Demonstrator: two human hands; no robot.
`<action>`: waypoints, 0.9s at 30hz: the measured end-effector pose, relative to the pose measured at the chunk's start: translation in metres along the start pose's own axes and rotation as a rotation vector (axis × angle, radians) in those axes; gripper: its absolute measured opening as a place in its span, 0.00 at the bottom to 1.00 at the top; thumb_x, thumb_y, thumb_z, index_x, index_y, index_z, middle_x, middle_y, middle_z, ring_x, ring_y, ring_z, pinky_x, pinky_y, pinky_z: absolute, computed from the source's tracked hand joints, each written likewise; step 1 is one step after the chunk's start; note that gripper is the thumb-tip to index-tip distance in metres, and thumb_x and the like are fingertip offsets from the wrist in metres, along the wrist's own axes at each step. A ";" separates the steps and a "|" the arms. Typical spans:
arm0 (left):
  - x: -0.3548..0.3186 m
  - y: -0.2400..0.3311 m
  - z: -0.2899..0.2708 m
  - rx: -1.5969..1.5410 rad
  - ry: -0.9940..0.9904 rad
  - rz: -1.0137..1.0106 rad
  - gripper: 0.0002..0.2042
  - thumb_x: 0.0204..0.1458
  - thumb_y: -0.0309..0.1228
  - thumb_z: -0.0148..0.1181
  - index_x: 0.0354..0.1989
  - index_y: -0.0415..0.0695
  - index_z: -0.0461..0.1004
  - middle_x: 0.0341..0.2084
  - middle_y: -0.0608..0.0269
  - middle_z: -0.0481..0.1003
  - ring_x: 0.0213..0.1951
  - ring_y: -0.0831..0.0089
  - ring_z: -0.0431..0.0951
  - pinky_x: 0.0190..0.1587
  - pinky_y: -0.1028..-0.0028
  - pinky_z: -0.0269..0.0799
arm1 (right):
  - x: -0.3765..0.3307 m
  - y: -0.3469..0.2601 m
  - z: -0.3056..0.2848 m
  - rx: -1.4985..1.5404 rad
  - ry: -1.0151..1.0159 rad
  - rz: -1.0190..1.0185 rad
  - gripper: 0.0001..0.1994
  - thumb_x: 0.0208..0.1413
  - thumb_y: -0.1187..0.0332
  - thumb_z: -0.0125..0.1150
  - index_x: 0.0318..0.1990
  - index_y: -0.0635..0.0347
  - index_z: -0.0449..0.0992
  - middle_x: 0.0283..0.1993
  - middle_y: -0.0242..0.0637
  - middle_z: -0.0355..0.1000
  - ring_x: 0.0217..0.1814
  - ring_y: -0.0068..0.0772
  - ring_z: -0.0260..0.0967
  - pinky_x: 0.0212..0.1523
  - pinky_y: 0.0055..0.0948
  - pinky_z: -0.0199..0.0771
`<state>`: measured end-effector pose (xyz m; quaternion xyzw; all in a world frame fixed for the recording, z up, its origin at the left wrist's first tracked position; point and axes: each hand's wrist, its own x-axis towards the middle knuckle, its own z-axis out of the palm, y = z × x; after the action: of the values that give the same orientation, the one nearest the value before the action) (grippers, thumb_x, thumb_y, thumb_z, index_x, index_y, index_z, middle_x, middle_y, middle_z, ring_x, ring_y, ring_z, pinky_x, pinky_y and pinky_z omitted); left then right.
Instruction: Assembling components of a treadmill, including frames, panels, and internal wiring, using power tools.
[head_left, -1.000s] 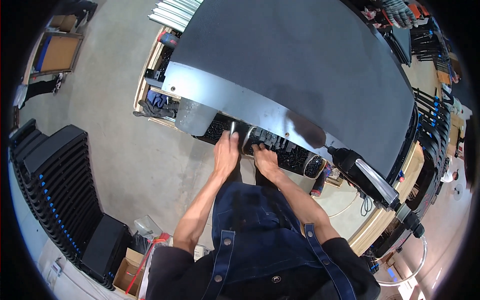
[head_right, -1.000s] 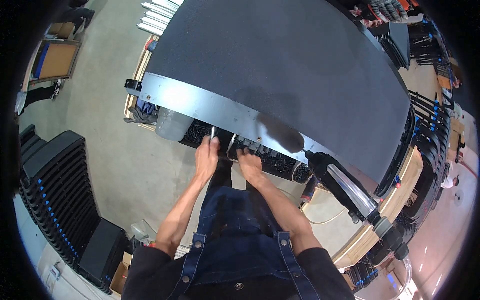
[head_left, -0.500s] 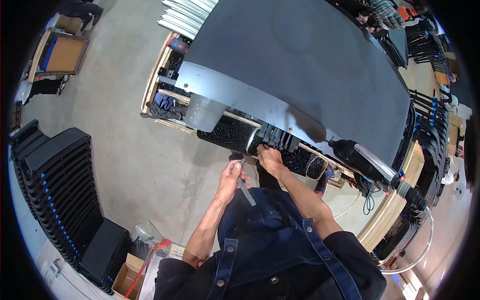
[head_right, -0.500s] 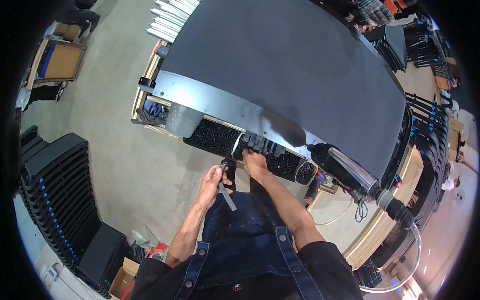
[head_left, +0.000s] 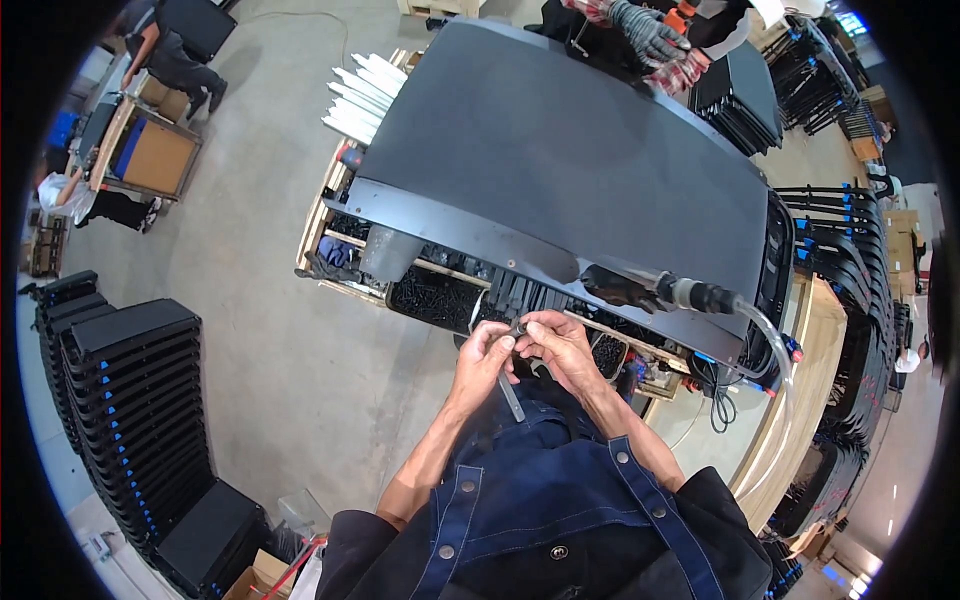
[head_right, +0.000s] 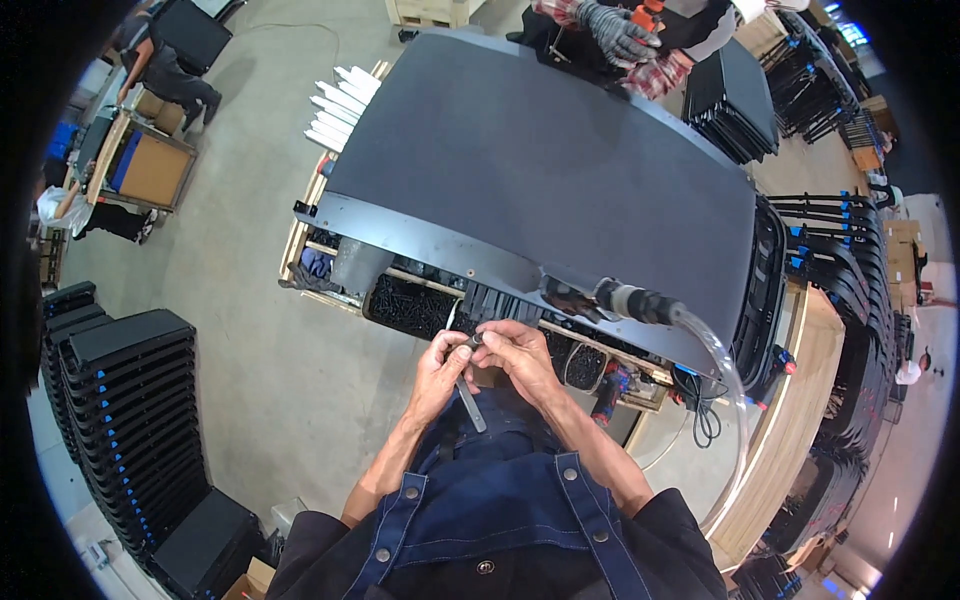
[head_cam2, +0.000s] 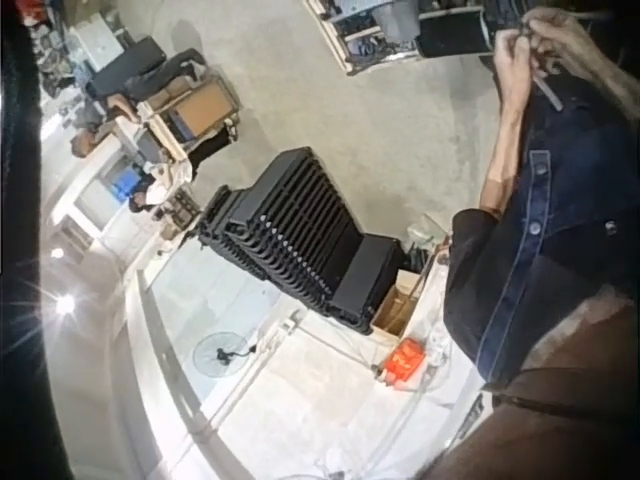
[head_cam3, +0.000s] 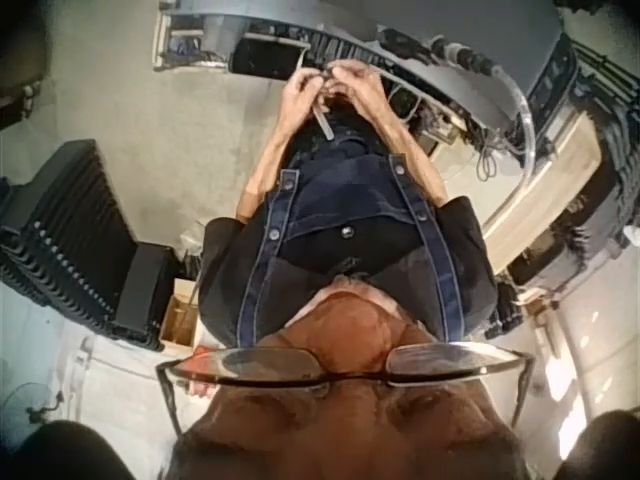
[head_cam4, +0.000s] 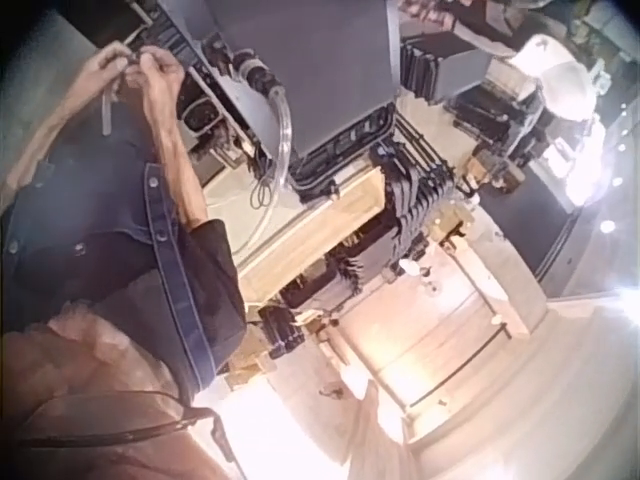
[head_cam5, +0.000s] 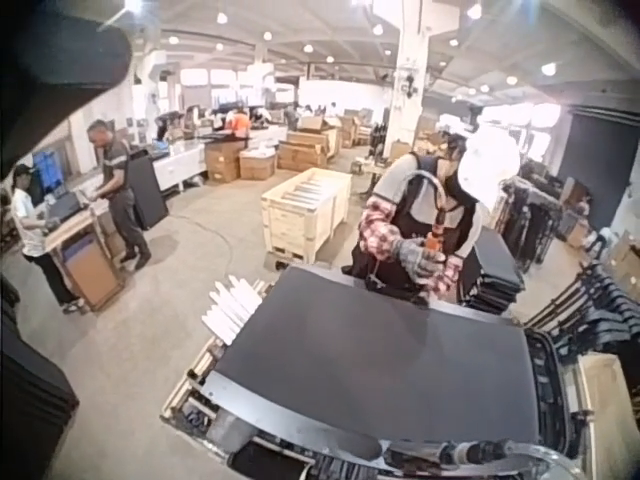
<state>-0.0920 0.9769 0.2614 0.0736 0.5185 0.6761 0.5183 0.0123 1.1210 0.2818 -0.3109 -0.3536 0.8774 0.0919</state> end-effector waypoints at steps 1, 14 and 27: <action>0.000 0.002 0.007 0.020 0.011 0.059 0.13 0.65 0.37 0.58 0.49 0.39 0.70 0.32 0.64 0.73 0.28 0.78 0.74 0.27 0.73 0.81 | -0.002 -0.007 0.000 0.008 -0.006 -0.016 0.11 0.64 0.70 0.63 0.49 0.68 0.79 0.41 0.38 0.79 0.39 0.26 0.79 0.40 0.23 0.82; -0.010 0.051 0.049 0.728 0.093 0.666 0.07 0.56 0.23 0.63 0.42 0.37 0.76 0.30 0.56 0.75 0.32 0.65 0.77 0.34 0.69 0.73 | -0.012 -0.065 -0.020 0.032 -0.324 0.163 0.09 0.63 0.73 0.63 0.49 0.66 0.79 0.43 0.44 0.79 0.45 0.35 0.81 0.48 0.31 0.85; 0.009 0.001 0.052 0.197 0.202 0.304 0.13 0.51 0.35 0.74 0.33 0.39 0.79 0.26 0.69 0.77 0.30 0.84 0.74 0.33 0.78 0.71 | -0.018 -0.037 -0.024 -0.199 -0.218 0.042 0.07 0.67 0.69 0.58 0.47 0.62 0.72 0.36 0.39 0.77 0.35 0.29 0.79 0.37 0.26 0.83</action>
<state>-0.0639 1.0164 0.2813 0.1331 0.6145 0.6965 0.3458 0.0390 1.1550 0.3025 -0.2288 -0.4400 0.8684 0.0032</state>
